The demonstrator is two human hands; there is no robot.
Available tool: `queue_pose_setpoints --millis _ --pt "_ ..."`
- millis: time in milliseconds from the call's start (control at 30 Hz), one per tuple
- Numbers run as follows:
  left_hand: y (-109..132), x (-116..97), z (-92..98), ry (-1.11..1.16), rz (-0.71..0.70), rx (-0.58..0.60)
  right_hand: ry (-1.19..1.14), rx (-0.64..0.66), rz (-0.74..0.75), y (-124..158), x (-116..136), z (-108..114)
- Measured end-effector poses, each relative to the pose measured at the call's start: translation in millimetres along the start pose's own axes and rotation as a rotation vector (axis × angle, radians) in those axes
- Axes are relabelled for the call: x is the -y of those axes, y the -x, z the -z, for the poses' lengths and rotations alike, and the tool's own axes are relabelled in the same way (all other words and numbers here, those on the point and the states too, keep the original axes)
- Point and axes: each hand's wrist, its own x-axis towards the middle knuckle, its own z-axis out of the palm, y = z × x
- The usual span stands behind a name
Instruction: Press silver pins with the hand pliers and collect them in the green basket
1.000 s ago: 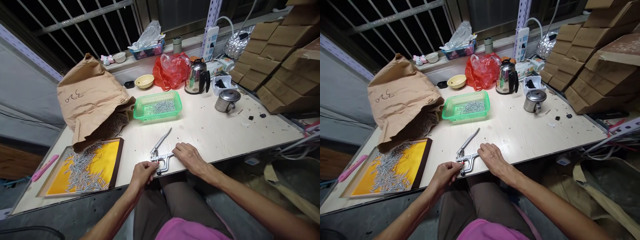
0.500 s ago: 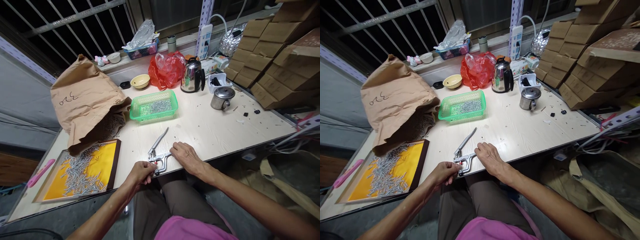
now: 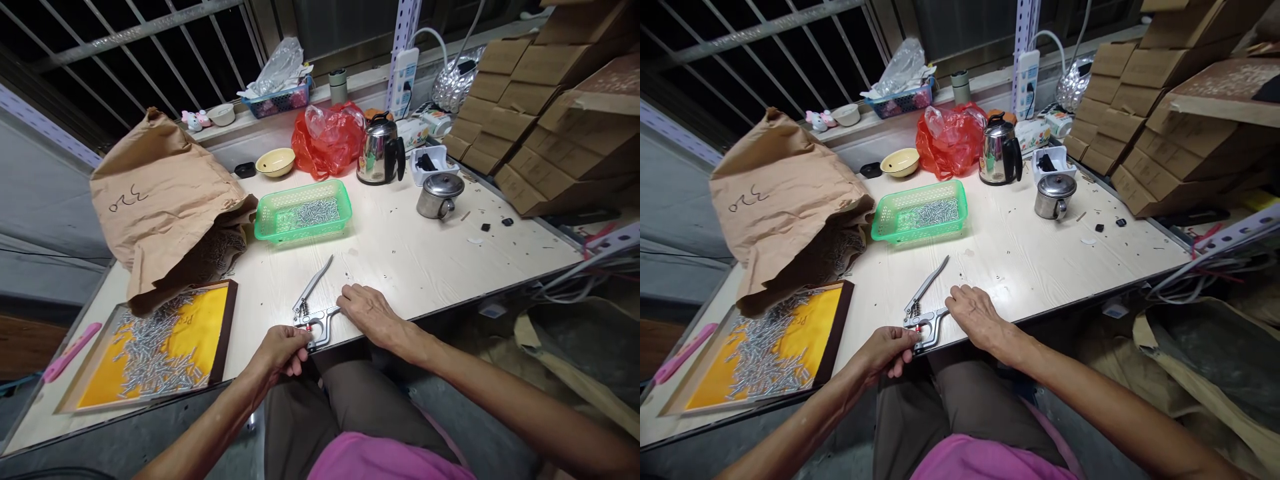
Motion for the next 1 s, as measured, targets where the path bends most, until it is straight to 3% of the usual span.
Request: queue_pose_setpoints --millis 167,233,333,467,933,1000 --pt "-2 2 1.3 -0.001 -0.015 0.009 -0.054 0.025 0.067 -21 -18 24" --pt "-3 4 1.9 0.005 -0.011 0.009 -0.018 0.096 0.108 -37 -24 30" --pt "-6 6 2.4 0.015 -0.017 0.008 0.035 0.232 0.188 -61 -30 32" --pt "-6 8 2.2 0.024 -0.021 0.012 0.089 0.271 0.263 -77 -31 31" --pt "-5 15 2.3 -0.014 -0.012 -0.015 0.162 0.277 0.248 -67 -24 36" --pt "-1 17 2.3 -0.127 -0.103 -0.110 0.141 0.259 0.247 -62 -25 35"
